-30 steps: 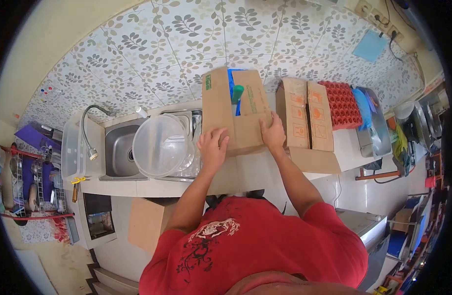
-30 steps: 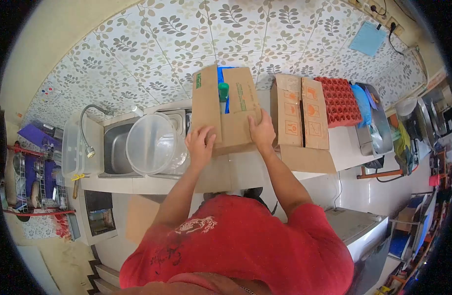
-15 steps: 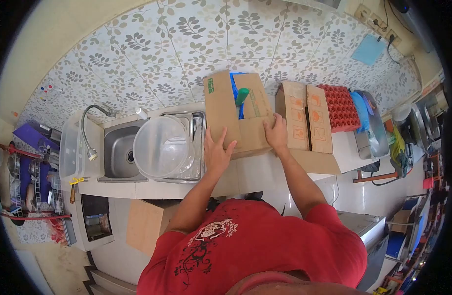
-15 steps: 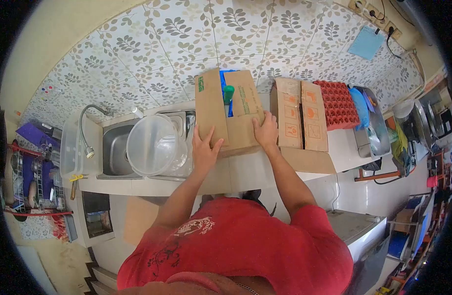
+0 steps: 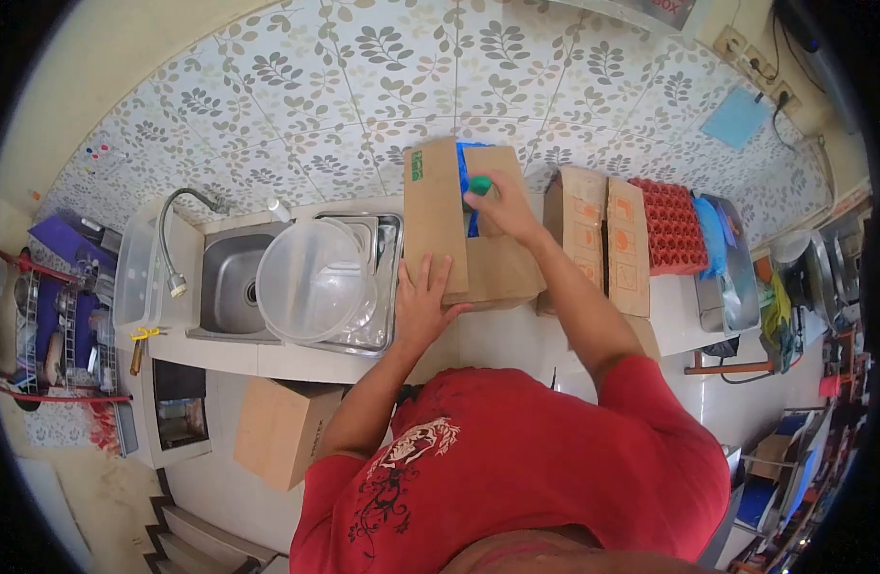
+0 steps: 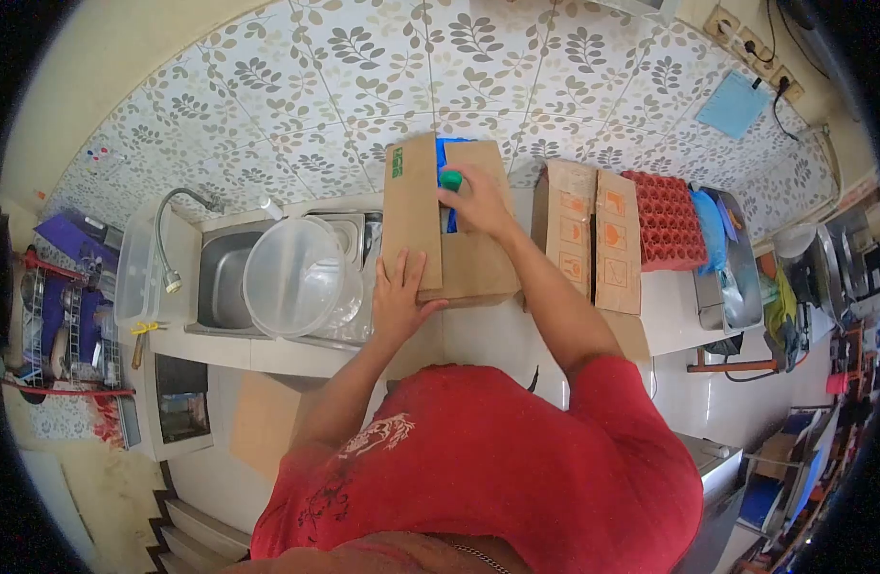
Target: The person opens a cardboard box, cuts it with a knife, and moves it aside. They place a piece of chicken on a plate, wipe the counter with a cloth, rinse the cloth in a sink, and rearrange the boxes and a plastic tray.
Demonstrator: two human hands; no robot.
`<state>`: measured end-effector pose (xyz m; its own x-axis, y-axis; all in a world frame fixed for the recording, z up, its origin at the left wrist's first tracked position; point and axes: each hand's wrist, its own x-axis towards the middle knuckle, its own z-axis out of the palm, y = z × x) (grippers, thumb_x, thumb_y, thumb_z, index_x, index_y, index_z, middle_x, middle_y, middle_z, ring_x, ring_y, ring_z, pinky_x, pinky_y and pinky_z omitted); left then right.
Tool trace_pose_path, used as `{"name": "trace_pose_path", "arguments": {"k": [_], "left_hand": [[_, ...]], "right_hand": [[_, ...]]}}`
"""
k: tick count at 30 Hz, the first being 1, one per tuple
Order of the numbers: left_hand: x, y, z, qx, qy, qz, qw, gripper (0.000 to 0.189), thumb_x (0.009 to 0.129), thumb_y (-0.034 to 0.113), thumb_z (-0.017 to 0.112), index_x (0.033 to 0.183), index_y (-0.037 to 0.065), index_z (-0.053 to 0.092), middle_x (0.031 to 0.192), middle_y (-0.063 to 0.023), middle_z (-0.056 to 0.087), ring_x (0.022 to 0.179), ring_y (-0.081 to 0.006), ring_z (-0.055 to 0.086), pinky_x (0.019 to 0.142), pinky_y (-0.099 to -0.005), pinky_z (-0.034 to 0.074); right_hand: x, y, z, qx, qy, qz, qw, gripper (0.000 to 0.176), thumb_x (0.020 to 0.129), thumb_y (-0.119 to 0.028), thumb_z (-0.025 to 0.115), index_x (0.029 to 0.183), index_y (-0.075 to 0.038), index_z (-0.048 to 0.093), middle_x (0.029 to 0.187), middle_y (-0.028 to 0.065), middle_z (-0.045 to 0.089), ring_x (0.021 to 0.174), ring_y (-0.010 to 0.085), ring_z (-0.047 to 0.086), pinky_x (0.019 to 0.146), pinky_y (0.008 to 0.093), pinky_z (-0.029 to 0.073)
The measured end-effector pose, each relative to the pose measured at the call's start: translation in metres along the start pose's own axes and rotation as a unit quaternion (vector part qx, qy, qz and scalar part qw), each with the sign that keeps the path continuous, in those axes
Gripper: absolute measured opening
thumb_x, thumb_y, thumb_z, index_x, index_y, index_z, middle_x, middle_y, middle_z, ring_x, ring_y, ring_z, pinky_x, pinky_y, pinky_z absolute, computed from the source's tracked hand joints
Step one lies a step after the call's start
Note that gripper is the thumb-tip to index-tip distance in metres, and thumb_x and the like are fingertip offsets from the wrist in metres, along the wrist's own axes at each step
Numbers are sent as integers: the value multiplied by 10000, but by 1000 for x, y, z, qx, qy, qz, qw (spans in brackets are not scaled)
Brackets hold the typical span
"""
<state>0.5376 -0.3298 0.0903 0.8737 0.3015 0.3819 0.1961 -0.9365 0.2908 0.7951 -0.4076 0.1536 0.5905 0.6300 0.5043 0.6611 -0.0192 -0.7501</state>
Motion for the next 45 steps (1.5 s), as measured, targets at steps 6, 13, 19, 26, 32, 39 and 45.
{"name": "trace_pose_path", "arguments": {"k": [6,13,19,26,32,39,45], "left_hand": [[1,0,-8,10,-11,-7,1000,1033,697,589,831,1558,198,414,1588,-150,367,1382,-583,340,1089,-616,420],[10,-6,-11,-97,-2,-48,994,1052,682,537,864,1560,185,404,1584,-151,370,1397,-570,337,1096,-610,417],[6,-8,-7,-3,-24,-6,1000,986,707,560,839,1545,232,435,1589,-143,371,1385,-607,333,1088,-621,419],[6,-3,3,36,-60,16,997,790,865,514,722,1549,244,435,1622,-125,345,1405,-631,285,1069,-651,409],[7,-1,5,53,-72,33,995,717,929,444,670,1568,259,404,1634,-110,332,1411,-639,273,1100,-650,359],[2,-3,11,66,-73,40,994,695,943,413,658,1571,270,396,1659,-79,296,1413,-653,251,1093,-655,357],[1,0,10,63,-74,35,995,678,950,399,653,1568,284,400,1653,-62,312,1426,-642,242,1093,-655,360]], "right_hand": [[26,-4,21,161,-98,150,971,311,967,-271,724,768,-45,647,665,-23,550,653,74,456,598,277,383],[54,-32,4,168,-56,168,970,336,940,-281,749,709,-70,626,641,-21,556,594,75,463,564,273,380],[118,-171,-107,359,15,10,933,273,895,-140,749,684,-66,593,593,-6,493,551,117,454,570,294,397],[113,-193,-145,394,-22,-50,918,291,907,-76,705,671,-51,537,568,6,416,526,125,398,536,321,354],[136,-157,-116,425,-2,30,905,287,887,-17,689,660,-49,517,571,3,414,511,123,390,515,309,340],[165,-150,-71,414,-50,42,908,231,864,-13,706,687,-32,559,589,19,487,506,122,439,500,296,362],[175,-143,-40,399,-86,62,911,221,873,-26,702,706,-39,558,590,7,474,497,103,425,482,284,341]]}}
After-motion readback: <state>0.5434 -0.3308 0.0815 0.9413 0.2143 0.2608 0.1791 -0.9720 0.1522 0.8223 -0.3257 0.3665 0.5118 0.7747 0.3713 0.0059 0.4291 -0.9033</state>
